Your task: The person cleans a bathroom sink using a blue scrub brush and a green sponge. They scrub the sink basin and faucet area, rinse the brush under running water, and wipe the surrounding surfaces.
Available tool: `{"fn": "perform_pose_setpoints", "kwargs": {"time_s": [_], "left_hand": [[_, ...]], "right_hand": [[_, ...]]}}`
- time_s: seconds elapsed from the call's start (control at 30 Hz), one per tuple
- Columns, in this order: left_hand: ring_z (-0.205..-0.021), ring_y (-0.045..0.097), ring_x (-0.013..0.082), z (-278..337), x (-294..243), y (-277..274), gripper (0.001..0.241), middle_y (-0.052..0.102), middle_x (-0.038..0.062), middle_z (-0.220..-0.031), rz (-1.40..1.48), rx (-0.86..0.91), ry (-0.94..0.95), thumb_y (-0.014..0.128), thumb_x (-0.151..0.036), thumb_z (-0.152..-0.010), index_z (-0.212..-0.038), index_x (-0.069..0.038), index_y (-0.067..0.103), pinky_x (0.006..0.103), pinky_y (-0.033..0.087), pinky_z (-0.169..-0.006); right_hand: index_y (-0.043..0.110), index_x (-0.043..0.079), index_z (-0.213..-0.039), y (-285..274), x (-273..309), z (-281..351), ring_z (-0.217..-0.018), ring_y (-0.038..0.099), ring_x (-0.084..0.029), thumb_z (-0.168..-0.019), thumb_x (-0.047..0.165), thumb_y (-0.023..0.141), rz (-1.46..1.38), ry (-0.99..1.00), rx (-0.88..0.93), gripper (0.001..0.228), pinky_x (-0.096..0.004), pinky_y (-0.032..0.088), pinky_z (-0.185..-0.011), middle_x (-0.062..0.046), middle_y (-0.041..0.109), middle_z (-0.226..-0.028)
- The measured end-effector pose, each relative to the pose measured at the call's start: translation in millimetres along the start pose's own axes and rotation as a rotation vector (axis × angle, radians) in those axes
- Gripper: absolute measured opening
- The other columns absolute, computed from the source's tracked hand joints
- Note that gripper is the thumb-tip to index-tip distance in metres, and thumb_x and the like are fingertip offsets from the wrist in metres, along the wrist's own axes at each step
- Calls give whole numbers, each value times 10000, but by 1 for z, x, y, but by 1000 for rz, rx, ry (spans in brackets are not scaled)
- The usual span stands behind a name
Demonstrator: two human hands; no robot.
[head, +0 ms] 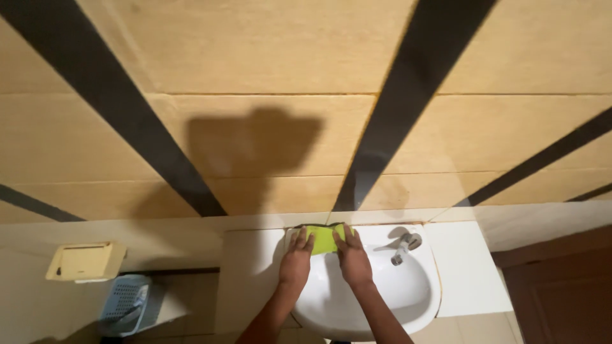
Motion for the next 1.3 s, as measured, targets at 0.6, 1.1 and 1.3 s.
{"fn": "perform_pose_setpoints", "kwargs": {"time_s": [0.6,1.1,1.3], "left_hand": [[-1366,494,307,-14,-18,3,584,445,57,-1553,49,65,-46,591,-42,-880,-1453,-147,540,342,561,-933],[-1356,486,318,-21,-36,13,595,447,75,-1549,54,82,-29,611,-55,-875,-1459,-142,536,345,576,-894],[-1356,508,328,-33,-58,26,635,446,82,-1546,40,48,5,622,-54,-837,-1458,-141,522,333,572,-912]], "right_hand": [[690,132,-1302,-1,-19,-6,-1356,486,-404,-861,-8,659,-9,12,-100,464,-437,456,-1087,-161,524,-1489],[676,91,-1279,-16,-21,-8,-1302,506,-417,-739,-43,685,-12,19,-124,557,-440,448,-1088,-187,562,-1421],[684,155,-1317,-14,-65,-8,-1360,491,-402,-882,-4,637,9,60,-97,466,-453,447,-1104,-140,537,-1486]]}}
Point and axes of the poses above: each hand's wrist, its own z-axis away from the middle knuckle, its own y-axis out of the palm, x = y × z, the point moved 4 cm from there along -z, towards the middle knuckle
